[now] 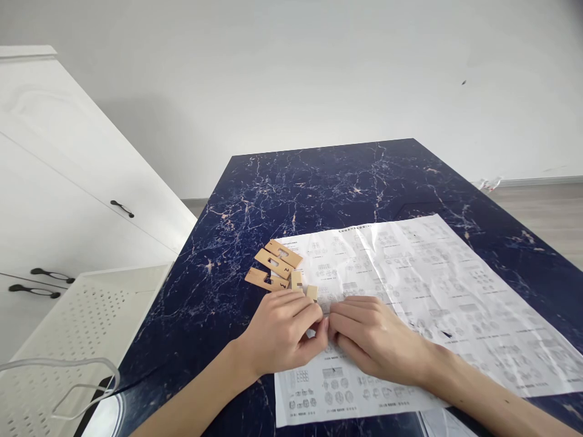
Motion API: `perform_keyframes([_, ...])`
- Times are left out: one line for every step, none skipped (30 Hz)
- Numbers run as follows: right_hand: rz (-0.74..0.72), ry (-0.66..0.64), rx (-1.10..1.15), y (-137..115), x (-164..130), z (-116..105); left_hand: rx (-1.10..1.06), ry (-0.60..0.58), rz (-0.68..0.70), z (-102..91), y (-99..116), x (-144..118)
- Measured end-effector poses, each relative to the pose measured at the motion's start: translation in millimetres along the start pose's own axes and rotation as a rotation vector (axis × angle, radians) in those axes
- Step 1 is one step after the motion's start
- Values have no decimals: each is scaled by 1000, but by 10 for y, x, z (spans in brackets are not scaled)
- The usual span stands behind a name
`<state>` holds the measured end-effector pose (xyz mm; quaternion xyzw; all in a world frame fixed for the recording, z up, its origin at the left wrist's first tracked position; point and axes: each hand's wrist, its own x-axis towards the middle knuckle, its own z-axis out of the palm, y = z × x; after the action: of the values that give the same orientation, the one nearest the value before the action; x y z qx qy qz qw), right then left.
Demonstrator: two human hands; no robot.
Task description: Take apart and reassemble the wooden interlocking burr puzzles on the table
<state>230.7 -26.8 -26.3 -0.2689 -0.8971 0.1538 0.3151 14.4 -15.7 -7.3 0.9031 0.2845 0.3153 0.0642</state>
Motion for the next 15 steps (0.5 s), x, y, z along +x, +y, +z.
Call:
perform_keyframes([2, -3, 1, -1, 1, -1, -1, -1, 1, 0, 1, 1])
perform_keyframes([4, -6, 1, -2, 1, -2, 1, -3, 1, 0, 2, 1])
perform_keyframes([6, -10, 0, -3, 0, -3, 3, -4, 1, 1, 1, 0])
perform_keyframes([7, -12, -1, -4, 0, -4, 4, -4, 2, 2, 0, -2])
perform_keyframes([8, -13, -1, -4, -2, -4, 6, -5, 3, 4, -2, -5])
perform_keyframes([8, -13, 0, -4, -3, -4, 6, -4, 4, 5, -3, -7])
perform_keyframes([8, -13, 1, -3, -5, -3, 5, -3, 5, 6, -4, -9])
perform_keyframes([7, -12, 1, -2, -8, -1, 4, -1, 5, 6, -5, -9])
perform_keyframes([7, -11, 1, -1, -11, 1, 4, 0, 6, 5, -4, -8])
perform_keyframes([8, -12, 0, 0, -14, 3, 4, 0, 6, 3, -3, -5])
perform_keyframes([8, -13, -1, 1, -16, 5, 5, 1, 5, 0, -1, -1])
perform_keyframes([8, -15, -2, 1, -19, 7, 5, 3, 5, -3, 2, 3])
perform_keyframes([9, -16, -2, 2, -20, 8, 6, 3, 5, -6, 5, 7])
perform_keyframes([8, -16, -3, 2, -20, 8, 6, 4, 5, -9, 7, 10])
perform_keyframes([7, -14, -3, 2, -18, 8, 6, 5, 5, -10, 9, 12])
